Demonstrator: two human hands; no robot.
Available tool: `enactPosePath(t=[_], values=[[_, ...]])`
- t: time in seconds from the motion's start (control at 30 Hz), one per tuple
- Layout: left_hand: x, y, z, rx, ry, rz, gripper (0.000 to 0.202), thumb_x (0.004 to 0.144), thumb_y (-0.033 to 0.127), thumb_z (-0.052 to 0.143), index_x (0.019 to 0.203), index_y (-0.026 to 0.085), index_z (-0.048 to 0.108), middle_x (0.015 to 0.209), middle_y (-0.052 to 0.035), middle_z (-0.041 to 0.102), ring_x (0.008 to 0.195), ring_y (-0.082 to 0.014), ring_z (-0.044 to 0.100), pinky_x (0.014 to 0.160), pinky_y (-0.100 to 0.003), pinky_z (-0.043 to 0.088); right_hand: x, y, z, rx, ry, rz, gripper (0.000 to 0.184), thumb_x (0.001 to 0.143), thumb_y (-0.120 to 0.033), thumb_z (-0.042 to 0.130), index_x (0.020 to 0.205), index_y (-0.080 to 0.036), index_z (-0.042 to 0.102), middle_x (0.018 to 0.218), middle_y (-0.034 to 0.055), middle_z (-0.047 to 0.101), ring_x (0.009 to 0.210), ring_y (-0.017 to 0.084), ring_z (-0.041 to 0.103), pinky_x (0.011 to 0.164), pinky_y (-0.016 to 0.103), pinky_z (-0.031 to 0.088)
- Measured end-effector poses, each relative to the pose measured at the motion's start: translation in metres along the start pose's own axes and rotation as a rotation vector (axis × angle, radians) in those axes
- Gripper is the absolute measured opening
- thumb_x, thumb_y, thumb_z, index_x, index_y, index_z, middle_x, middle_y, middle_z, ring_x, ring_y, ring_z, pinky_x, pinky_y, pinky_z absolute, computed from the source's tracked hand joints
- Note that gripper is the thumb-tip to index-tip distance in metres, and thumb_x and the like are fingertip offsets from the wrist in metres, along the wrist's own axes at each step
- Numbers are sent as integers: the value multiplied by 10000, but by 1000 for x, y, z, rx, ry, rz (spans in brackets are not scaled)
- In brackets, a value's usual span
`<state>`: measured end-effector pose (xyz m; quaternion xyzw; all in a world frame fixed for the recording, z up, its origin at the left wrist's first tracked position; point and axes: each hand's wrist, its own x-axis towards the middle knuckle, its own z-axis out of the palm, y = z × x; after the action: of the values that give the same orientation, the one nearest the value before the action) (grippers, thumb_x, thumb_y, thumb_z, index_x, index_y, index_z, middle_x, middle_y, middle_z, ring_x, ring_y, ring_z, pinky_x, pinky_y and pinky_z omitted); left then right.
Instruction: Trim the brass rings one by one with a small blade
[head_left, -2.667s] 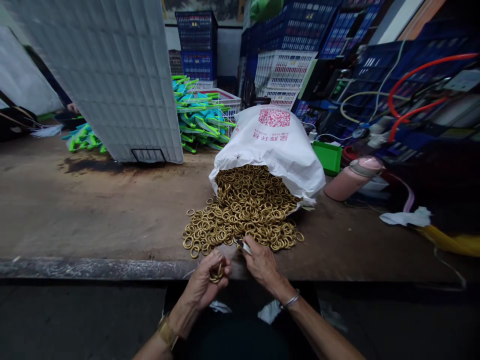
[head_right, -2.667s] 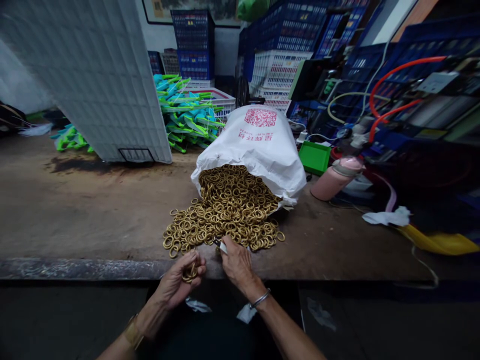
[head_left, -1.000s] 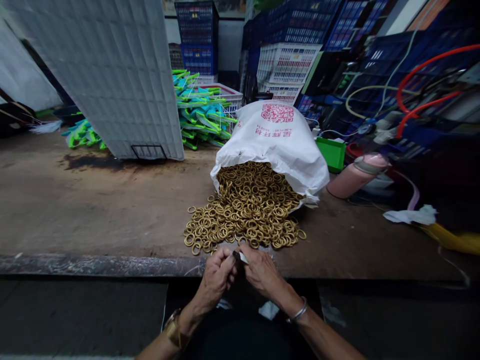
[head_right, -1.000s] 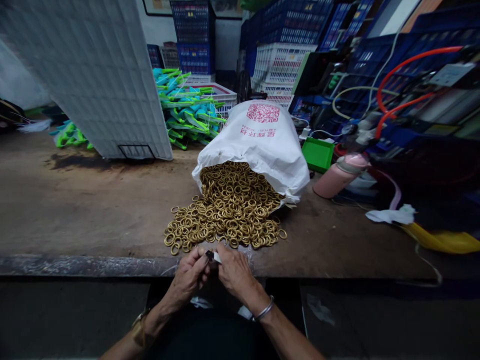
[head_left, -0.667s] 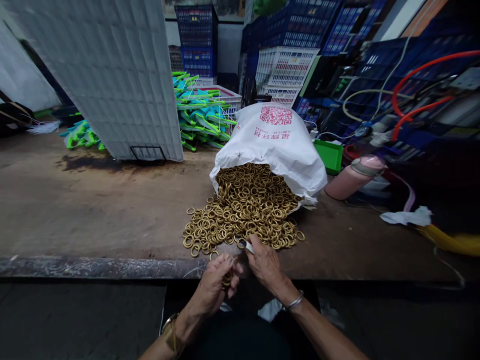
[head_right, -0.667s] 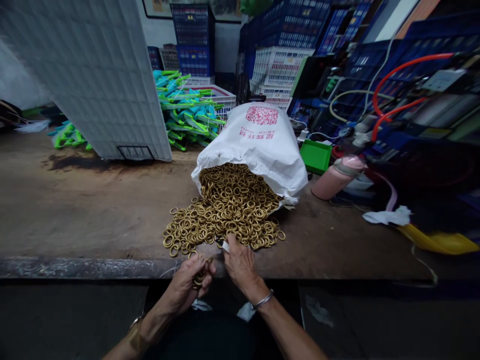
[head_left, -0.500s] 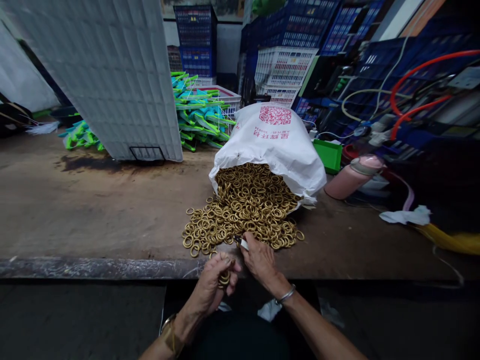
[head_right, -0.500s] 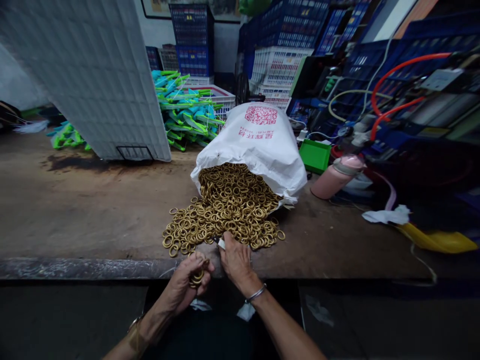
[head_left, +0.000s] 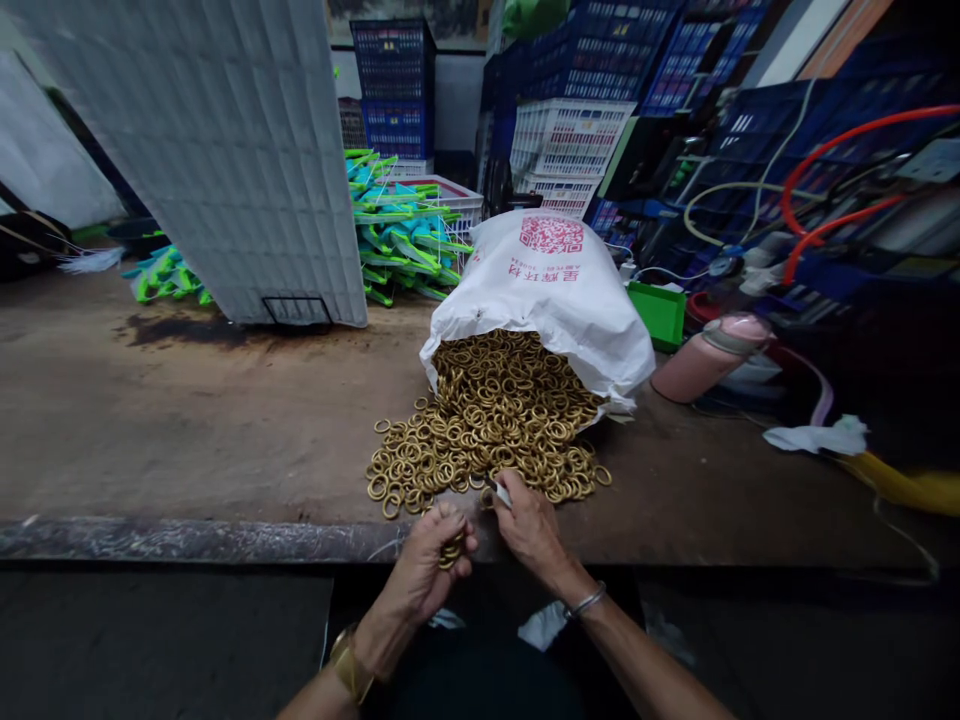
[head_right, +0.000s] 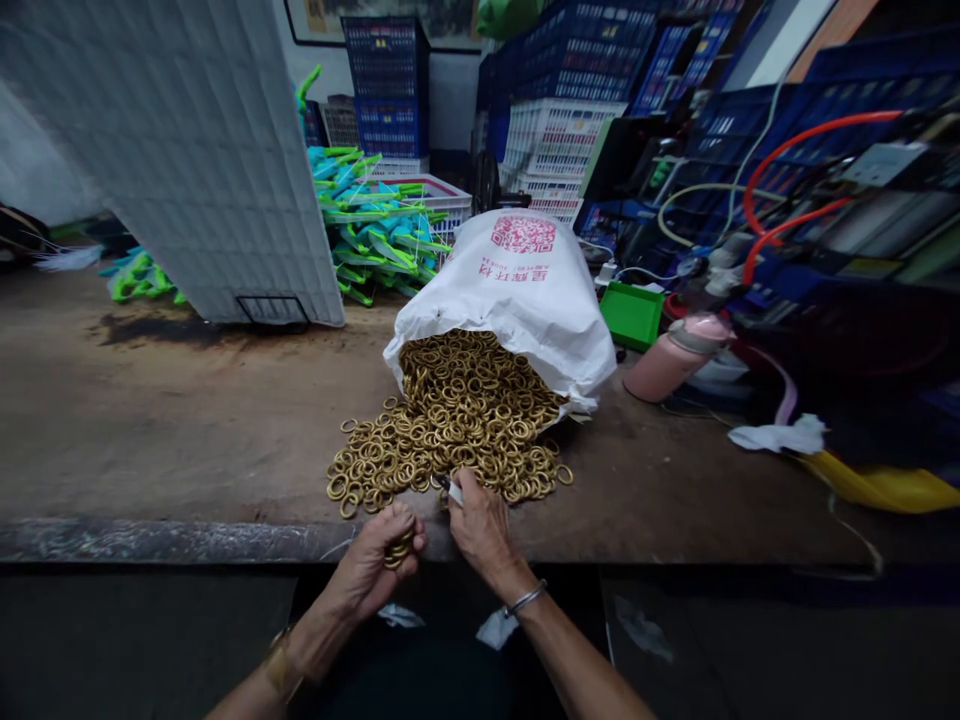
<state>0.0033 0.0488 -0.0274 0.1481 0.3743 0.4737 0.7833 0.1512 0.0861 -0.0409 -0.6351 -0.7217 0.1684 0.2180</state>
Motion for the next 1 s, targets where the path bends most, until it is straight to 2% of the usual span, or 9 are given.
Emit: enactPosePath(t=[0.2, 0.33, 0.43, 0.57, 0.63, 0.73, 0.83, 0.9, 1.0], values=[[4, -7, 8, 235, 45, 134, 321, 693, 403, 640, 877, 166, 527, 639, 33, 512, 489, -72, 485, 340, -140, 332, -5, -11, -1, 453, 36, 111, 168, 817, -323, 374, 711, -206, 432, 614, -42, 454, 567, 107, 439, 547, 203, 336], [6, -7, 10, 353, 37, 142, 273, 731, 430, 586, 744, 164, 527, 568, 52, 466, 408, -45, 387, 341, -142, 268, -7, -18, -1, 610, -43, 173, 167, 797, -349, 418, 713, -206, 429, 571, -67, 405, 530, 96, 396, 524, 200, 334], [5, -5, 9, 483, 65, 213, 256, 753, 402, 565, 661, 164, 538, 506, 57, 431, 405, -55, 354, 386, -163, 281, -5, -18, -3, 646, -114, 129, 187, 797, -350, 413, 681, -204, 414, 557, -71, 388, 519, 90, 376, 509, 198, 328], [3, 0, 9, 660, 81, 503, 144, 714, 267, 619, 612, 166, 627, 598, -1, 553, 598, -126, 474, 599, -213, 381, -4, -17, -8, 536, -109, 46, 207, 787, -360, 438, 663, -196, 422, 596, -59, 416, 561, 90, 397, 537, 197, 329], [3, 1, 8, 658, 76, 550, 82, 696, 238, 634, 652, 175, 664, 669, -26, 603, 675, -159, 504, 648, -227, 386, -4, -18, -8, 507, -114, 43, 196, 780, -361, 453, 680, -193, 438, 611, -56, 434, 573, 90, 409, 550, 196, 332], [2, 1, 7, 608, 71, 449, 112, 711, 280, 624, 689, 172, 647, 628, -10, 578, 581, -129, 487, 540, -205, 370, -4, -19, -6, 492, -100, 67, 198, 777, -339, 439, 643, -192, 428, 589, -58, 425, 560, 89, 398, 535, 197, 316], [1, -1, 6, 514, 32, 207, 233, 743, 395, 576, 695, 168, 557, 507, 48, 467, 395, -60, 365, 381, -166, 255, -4, -19, -5, 501, -88, 85, 208, 766, -320, 430, 602, -195, 399, 563, -63, 396, 547, 89, 376, 523, 199, 302], [0, -1, 6, 420, -20, 87, 271, 744, 441, 560, 733, 174, 514, 513, 63, 445, 363, -41, 338, 349, -149, 209, -3, -19, -6, 538, -105, 104, 200, 760, -317, 429, 604, -195, 403, 561, -64, 390, 549, 90, 376, 527, 199, 309], [-2, 0, 8, 300, -71, 20, 285, 733, 443, 572, 795, 175, 497, 584, 54, 471, 379, -31, 360, 347, -137, 208, -3, -21, -10, 615, -155, 138, 180, 757, -324, 427, 638, -189, 441, 583, -57, 417, 566, 94, 397, 544, 203, 332]])
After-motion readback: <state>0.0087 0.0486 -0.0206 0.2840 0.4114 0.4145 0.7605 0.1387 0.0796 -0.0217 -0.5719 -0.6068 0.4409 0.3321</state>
